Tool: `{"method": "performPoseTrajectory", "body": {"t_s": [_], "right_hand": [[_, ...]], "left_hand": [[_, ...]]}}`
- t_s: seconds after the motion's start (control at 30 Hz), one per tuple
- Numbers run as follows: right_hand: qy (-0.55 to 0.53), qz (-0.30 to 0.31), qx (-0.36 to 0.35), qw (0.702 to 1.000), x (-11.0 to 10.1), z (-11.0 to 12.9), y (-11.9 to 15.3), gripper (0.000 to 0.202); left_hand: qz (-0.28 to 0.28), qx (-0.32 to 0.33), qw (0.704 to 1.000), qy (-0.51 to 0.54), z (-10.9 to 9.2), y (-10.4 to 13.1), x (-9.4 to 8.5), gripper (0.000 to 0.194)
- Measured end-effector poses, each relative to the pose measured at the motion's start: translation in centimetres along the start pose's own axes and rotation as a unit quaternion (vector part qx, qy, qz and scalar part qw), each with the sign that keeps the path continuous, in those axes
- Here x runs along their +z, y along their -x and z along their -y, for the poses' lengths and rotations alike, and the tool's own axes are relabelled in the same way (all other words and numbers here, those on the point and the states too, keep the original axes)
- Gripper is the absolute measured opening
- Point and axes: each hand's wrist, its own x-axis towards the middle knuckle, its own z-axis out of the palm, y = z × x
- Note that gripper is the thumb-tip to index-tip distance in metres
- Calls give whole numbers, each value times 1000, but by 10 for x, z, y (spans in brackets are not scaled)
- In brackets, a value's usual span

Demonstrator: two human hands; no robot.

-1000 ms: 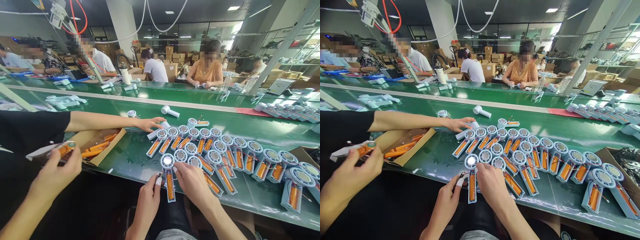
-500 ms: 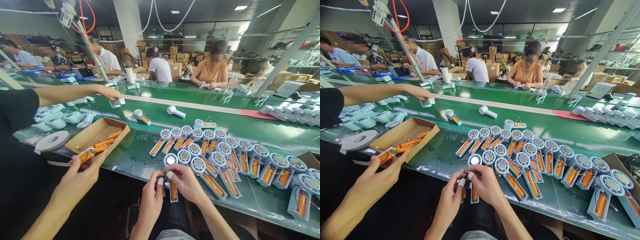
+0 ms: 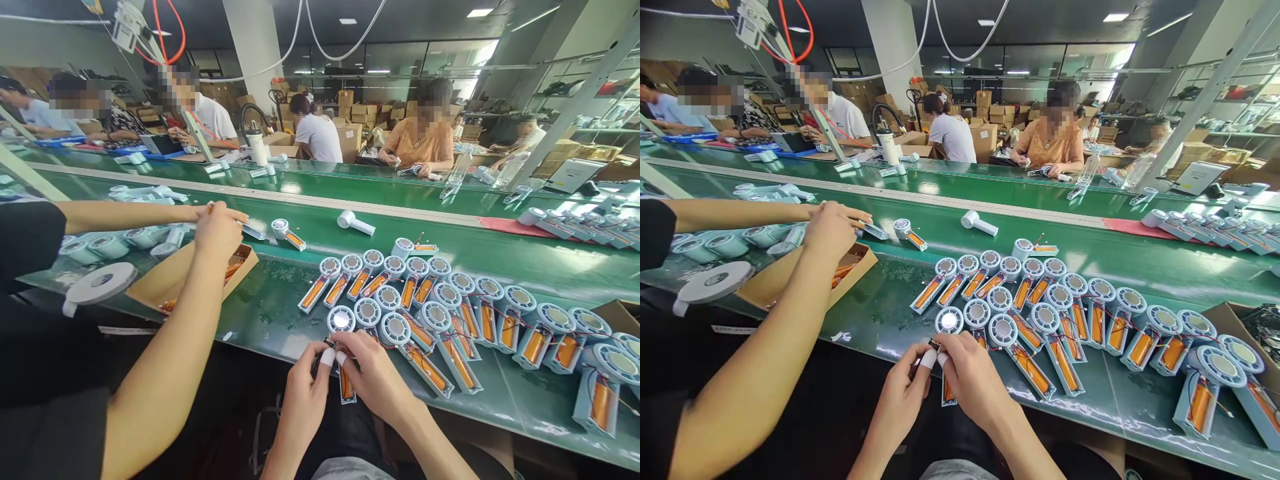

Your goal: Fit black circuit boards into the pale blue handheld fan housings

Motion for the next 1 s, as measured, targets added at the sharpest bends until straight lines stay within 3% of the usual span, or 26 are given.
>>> {"method": "performPoseTrajectory", "body": {"t_s": [0.17,0.33,0.57,0.7,1.0], "right_hand": [[-15,-4,15,1000,1,1,1,32],[-1,5,5,1000,-1,-3,2,22],[62,-32,-19,997,0,-4,-1,17],[119,-66,-32,990,3,-4,-4,15],[328,-45,-115,937,2,-1,-8,18]], "left_hand": [[31,-63,994,83,3,0,-1,41],[25,-76,991,107,3,2,3,45],[-48,-4,998,45,4,9,8,40],[-65,2,998,18,6,13,9,42],[-103,95,985,-97,14,11,9,37]]}}
